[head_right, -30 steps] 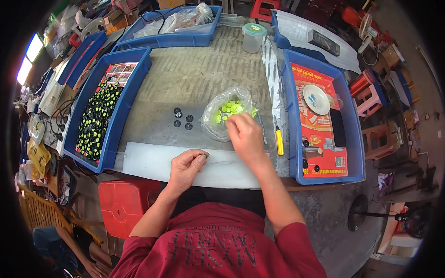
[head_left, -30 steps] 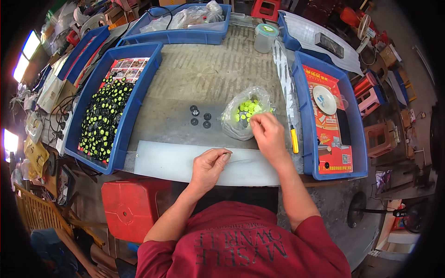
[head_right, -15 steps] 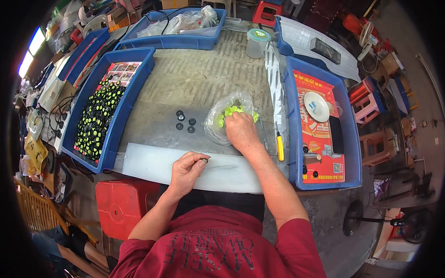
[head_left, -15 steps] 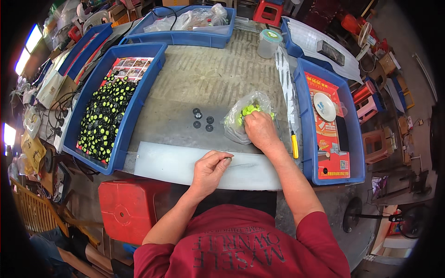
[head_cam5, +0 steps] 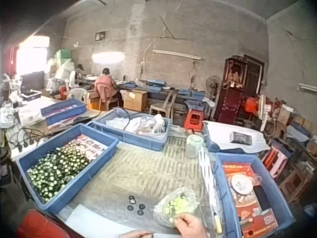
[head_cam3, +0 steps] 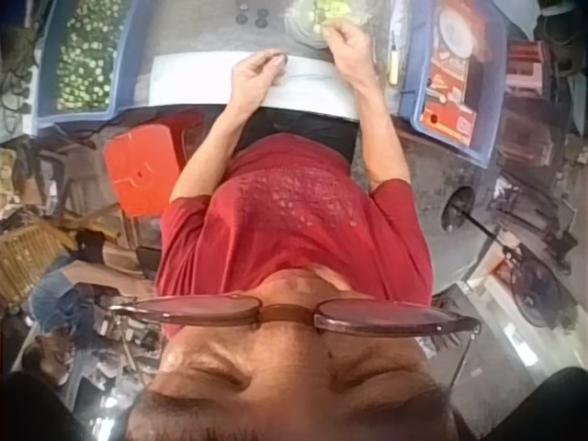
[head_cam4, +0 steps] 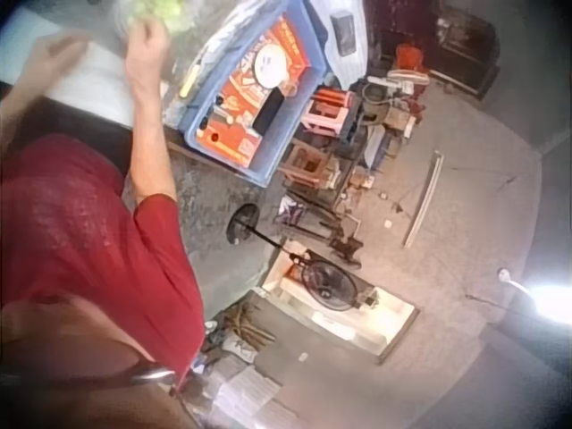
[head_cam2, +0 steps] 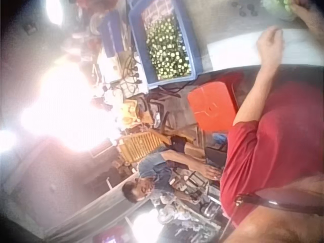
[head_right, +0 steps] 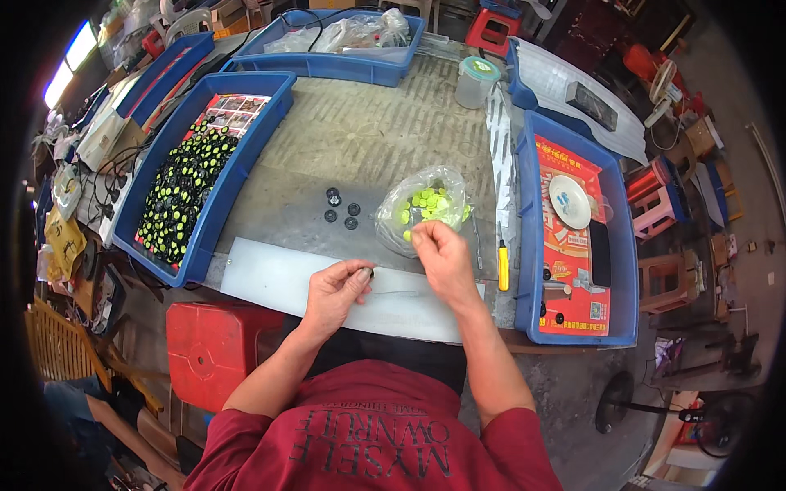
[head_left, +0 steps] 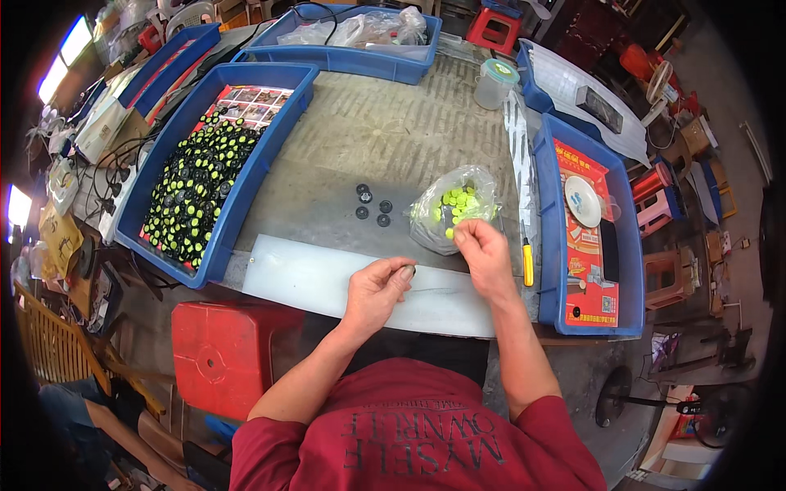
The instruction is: The person assembles small circular components by inserting small yellow plastic pieces into black rings by hand and placing the completed parts into a blue bin.
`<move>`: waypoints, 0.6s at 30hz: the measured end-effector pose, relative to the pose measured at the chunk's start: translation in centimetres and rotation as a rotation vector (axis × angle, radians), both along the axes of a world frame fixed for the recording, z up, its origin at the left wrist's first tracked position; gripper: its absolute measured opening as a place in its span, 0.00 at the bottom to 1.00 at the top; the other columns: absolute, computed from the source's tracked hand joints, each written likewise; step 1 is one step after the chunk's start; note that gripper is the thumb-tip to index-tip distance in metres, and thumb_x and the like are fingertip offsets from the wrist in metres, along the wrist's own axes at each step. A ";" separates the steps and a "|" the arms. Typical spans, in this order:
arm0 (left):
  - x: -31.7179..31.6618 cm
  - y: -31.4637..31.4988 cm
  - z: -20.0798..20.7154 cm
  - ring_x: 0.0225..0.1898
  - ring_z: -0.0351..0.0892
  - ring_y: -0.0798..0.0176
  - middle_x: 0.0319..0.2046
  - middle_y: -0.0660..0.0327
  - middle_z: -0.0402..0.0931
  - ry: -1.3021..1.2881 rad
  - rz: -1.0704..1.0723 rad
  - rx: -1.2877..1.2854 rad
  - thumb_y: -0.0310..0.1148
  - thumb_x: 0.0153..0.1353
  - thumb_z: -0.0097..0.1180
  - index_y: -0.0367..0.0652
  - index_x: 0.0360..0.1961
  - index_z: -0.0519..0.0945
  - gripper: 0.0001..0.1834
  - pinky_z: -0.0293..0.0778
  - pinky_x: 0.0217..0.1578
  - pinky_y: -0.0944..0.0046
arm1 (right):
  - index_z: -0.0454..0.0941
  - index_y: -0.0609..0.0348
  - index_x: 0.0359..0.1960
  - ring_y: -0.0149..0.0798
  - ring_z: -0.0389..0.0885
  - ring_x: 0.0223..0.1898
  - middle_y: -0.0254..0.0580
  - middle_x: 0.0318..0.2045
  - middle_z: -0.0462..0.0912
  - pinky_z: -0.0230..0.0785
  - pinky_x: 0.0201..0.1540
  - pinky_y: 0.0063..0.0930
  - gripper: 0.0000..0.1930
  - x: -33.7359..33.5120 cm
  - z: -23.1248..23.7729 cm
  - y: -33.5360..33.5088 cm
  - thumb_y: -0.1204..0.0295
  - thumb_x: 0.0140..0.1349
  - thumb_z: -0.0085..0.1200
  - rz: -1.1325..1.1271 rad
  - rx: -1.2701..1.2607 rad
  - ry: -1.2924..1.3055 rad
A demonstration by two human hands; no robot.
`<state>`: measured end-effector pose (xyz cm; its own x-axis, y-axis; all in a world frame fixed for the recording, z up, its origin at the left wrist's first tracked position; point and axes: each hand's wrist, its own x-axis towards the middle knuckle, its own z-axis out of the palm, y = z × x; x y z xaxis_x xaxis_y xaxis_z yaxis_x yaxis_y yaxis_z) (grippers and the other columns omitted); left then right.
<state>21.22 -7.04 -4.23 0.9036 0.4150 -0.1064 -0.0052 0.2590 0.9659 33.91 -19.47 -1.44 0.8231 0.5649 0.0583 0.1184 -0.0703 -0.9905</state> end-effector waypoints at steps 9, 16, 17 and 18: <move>0.5 -1.0 0.8 0.25 0.72 0.71 0.26 0.60 0.74 -0.072 -0.003 -0.229 0.26 0.55 0.50 0.32 0.39 0.74 0.11 0.70 0.24 0.74 | 0.70 0.63 0.30 0.18 0.63 0.26 0.26 0.24 0.69 0.57 0.28 0.11 0.05 -4.8 -0.6 -0.1 0.74 0.59 0.45 0.077 0.152 0.212; 0.1 -1.4 0.7 0.25 0.72 0.70 0.26 0.59 0.74 -0.065 0.040 -0.233 0.25 0.55 0.49 0.31 0.39 0.74 0.11 0.71 0.27 0.73 | 0.70 0.63 0.30 0.18 0.64 0.26 0.27 0.24 0.70 0.58 0.28 0.11 0.05 -5.4 -1.2 0.1 0.74 0.59 0.44 0.074 0.180 0.194; 0.1 -1.5 0.6 0.25 0.72 0.70 0.26 0.59 0.74 -0.064 0.041 -0.232 0.25 0.55 0.49 0.31 0.39 0.74 0.11 0.71 0.27 0.73 | 0.70 0.63 0.30 0.18 0.64 0.26 0.27 0.24 0.70 0.58 0.28 0.11 0.05 -5.5 -1.2 0.0 0.75 0.59 0.44 0.086 0.187 0.206; 0.1 -1.5 0.6 0.25 0.72 0.70 0.26 0.58 0.74 -0.059 0.038 -0.226 0.24 0.55 0.49 0.30 0.39 0.74 0.11 0.71 0.27 0.73 | 0.70 0.63 0.31 0.18 0.64 0.26 0.27 0.24 0.70 0.58 0.28 0.11 0.04 -5.6 -1.3 0.0 0.75 0.59 0.44 0.097 0.195 0.217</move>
